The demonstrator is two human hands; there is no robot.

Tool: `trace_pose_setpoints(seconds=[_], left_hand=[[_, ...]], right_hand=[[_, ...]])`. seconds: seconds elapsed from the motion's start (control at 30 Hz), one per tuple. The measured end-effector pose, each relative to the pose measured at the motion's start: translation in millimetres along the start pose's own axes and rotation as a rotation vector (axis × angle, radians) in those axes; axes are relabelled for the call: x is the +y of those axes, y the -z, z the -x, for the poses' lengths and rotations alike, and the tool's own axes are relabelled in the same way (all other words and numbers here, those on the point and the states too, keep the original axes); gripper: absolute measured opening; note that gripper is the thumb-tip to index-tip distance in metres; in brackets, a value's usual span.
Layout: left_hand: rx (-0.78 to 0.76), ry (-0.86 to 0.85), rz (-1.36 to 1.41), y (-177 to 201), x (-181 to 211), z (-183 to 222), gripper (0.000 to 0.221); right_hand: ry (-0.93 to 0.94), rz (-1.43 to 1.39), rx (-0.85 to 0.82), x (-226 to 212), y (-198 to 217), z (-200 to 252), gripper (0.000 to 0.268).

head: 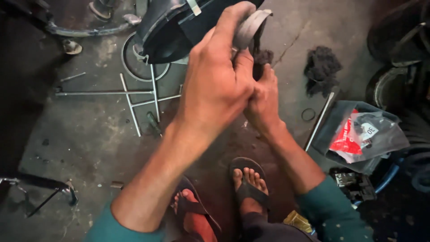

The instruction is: Cleaning and assembling a scooter air filter and its housing.

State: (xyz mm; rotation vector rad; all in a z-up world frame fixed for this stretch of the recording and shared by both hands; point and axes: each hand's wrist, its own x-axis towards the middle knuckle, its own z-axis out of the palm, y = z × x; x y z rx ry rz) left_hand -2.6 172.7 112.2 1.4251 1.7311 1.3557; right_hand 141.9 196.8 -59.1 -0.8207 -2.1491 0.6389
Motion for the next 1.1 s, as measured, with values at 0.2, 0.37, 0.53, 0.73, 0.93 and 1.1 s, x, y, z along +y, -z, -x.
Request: trace_pose_setpoints(seconds=[0.2, 0.37, 0.53, 0.73, 0.93, 1.1], left_hand=[[0.002, -0.085, 0.019, -12.4, -5.4, 19.8, 0.044], [-0.002, -0.045, -0.039, -13.6, -12.0, 16.0, 0.047], [-0.075, -0.110, 0.025, -9.4, -17.0, 11.5, 0.048], [-0.086, -0.172, 0.019, -12.6, -18.3, 4.7, 0.047], [-0.033, -0.173, 0.002, -13.0, -21.5, -4.1, 0.041], [-0.028, -0.154, 0.068, -10.4, -23.9, -4.6, 0.040]], right_hand=[[-0.479, 0.236, -0.389, 20.5, -3.2, 17.1, 0.031], [-0.482, -0.410, -0.190, -16.0, -5.7, 28.1, 0.032], [-0.701, -0.639, -0.261, 38.7, -2.5, 34.4, 0.034], [-0.889, -0.878, -0.295, 85.3, 36.3, 45.3, 0.037], [-0.441, -0.641, 0.059, 40.1, 33.9, 8.1, 0.026], [-0.376, -0.064, -0.167, 10.7, 12.0, -7.7, 0.023]])
